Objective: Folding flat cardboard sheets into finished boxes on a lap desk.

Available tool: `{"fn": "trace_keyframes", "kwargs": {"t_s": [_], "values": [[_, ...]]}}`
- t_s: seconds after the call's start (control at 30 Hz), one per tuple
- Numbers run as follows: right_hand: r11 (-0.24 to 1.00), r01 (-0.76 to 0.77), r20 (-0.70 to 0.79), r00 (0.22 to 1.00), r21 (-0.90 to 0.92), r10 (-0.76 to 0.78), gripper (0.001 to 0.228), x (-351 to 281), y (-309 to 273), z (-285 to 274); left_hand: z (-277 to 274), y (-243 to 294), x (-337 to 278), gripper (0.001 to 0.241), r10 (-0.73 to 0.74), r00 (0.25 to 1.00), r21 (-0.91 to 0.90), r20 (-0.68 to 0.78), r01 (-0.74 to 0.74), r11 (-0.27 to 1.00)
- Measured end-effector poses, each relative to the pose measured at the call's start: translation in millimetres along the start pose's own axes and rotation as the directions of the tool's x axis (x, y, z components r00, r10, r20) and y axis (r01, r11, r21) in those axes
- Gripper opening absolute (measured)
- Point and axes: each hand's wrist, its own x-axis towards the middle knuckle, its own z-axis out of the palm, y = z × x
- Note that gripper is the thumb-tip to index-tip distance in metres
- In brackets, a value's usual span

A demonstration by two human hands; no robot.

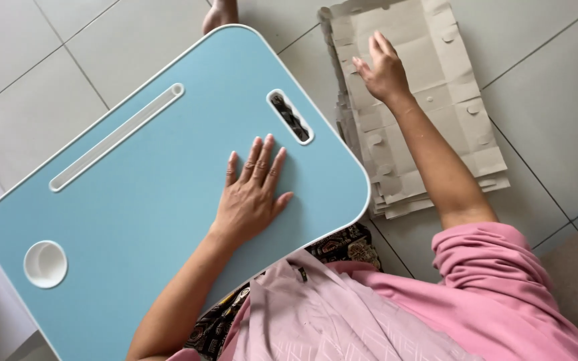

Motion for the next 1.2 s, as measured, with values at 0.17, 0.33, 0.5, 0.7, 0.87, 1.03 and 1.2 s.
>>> {"fn": "trace_keyframes", "kwargs": {"t_s": [0.17,0.33,0.5,0.7,0.87,1.03,1.2], "values": [[0.925,-0.356,0.282,0.882,-0.130,0.379,0.097,-43,46,48,5,15,12,0.075,0.048,0.999,-0.034,-0.003,-0.048,0.998],[0.921,-0.377,0.231,0.892,-0.095,0.389,0.113,-63,54,89,6,15,11,0.075,0.053,0.998,-0.010,-0.027,-0.053,0.999],[0.917,-0.388,0.231,0.887,-0.093,0.399,0.114,-57,60,88,6,16,11,0.075,0.060,0.998,-0.005,-0.027,-0.060,0.998],[0.946,-0.308,0.187,0.928,-0.098,0.322,0.119,-63,86,97,8,15,11,0.074,0.058,0.997,-0.003,-0.045,-0.059,0.998],[0.945,-0.312,0.181,0.928,-0.094,0.325,0.105,-63,80,94,9,15,11,0.075,0.062,0.996,0.012,-0.060,-0.061,0.998],[0.939,-0.323,0.209,0.917,-0.114,0.341,0.100,-59,77,94,9,15,10,0.074,0.062,0.996,0.007,-0.066,-0.061,0.998],[0.946,-0.304,0.195,0.927,-0.110,0.321,0.098,-55,84,97,10,14,9,0.074,0.064,0.996,-0.001,-0.064,-0.064,0.998]]}}
